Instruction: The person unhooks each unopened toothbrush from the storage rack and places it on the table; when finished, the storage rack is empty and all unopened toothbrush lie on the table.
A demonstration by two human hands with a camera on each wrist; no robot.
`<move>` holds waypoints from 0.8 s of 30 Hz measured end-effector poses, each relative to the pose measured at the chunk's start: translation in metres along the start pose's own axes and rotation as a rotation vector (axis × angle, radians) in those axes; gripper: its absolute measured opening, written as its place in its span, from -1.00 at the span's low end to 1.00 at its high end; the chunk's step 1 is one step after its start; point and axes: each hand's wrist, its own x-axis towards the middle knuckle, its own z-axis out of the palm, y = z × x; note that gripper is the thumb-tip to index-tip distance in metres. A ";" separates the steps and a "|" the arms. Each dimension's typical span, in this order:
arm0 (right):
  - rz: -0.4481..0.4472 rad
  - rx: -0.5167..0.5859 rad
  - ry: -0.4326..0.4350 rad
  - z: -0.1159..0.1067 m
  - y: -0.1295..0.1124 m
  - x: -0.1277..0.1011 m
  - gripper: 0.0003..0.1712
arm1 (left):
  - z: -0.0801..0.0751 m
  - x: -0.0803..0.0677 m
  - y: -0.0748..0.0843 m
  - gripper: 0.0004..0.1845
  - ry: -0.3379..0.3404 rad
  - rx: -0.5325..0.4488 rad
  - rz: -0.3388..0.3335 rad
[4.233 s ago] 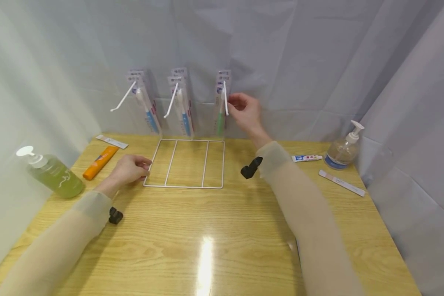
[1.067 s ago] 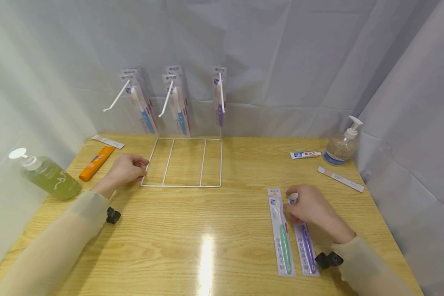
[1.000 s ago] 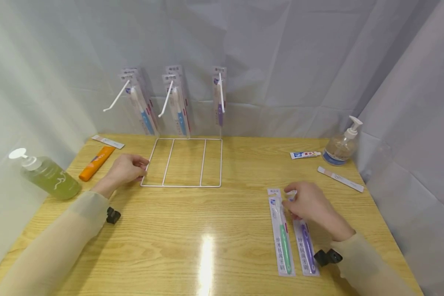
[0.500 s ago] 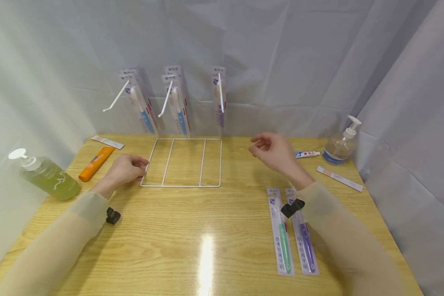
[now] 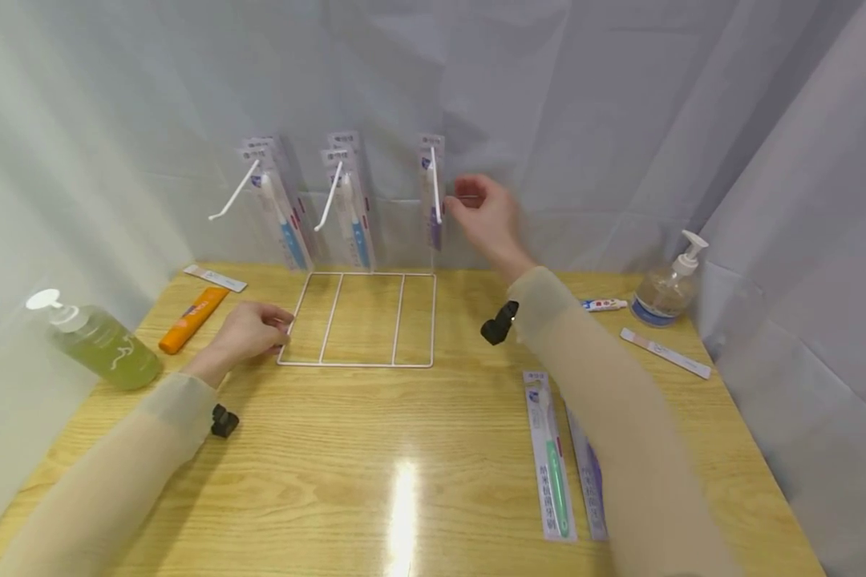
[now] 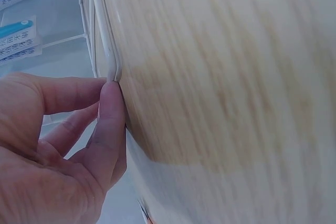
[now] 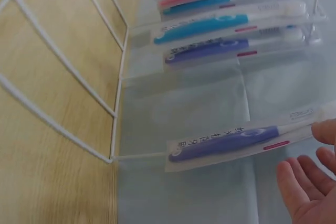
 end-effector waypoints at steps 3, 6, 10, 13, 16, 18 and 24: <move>0.010 0.007 0.021 0.005 0.000 0.010 -0.63 | 0.003 0.001 0.001 -0.51 -0.003 0.006 -0.003; 0.024 0.010 0.039 0.008 0.001 0.015 -0.68 | 0.006 0.003 0.003 -0.51 -0.008 0.006 -0.007; 0.017 0.027 0.053 0.010 0.005 0.020 -0.72 | 0.007 0.004 0.004 -0.51 -0.009 0.005 -0.006; -0.021 0.041 0.040 0.012 0.005 0.022 -0.71 | 0.006 0.006 0.004 -0.51 0.000 0.010 0.000; -0.051 0.048 0.031 0.015 0.004 0.023 -0.69 | 0.004 0.006 0.004 -0.52 0.009 0.015 0.003; -0.052 0.033 0.044 0.017 0.002 0.023 -0.71 | 0.003 0.006 0.004 -0.52 0.008 0.014 0.008; -0.004 0.027 0.072 0.010 -0.001 0.022 -0.73 | 0.005 0.007 0.006 -0.52 -0.001 0.003 0.001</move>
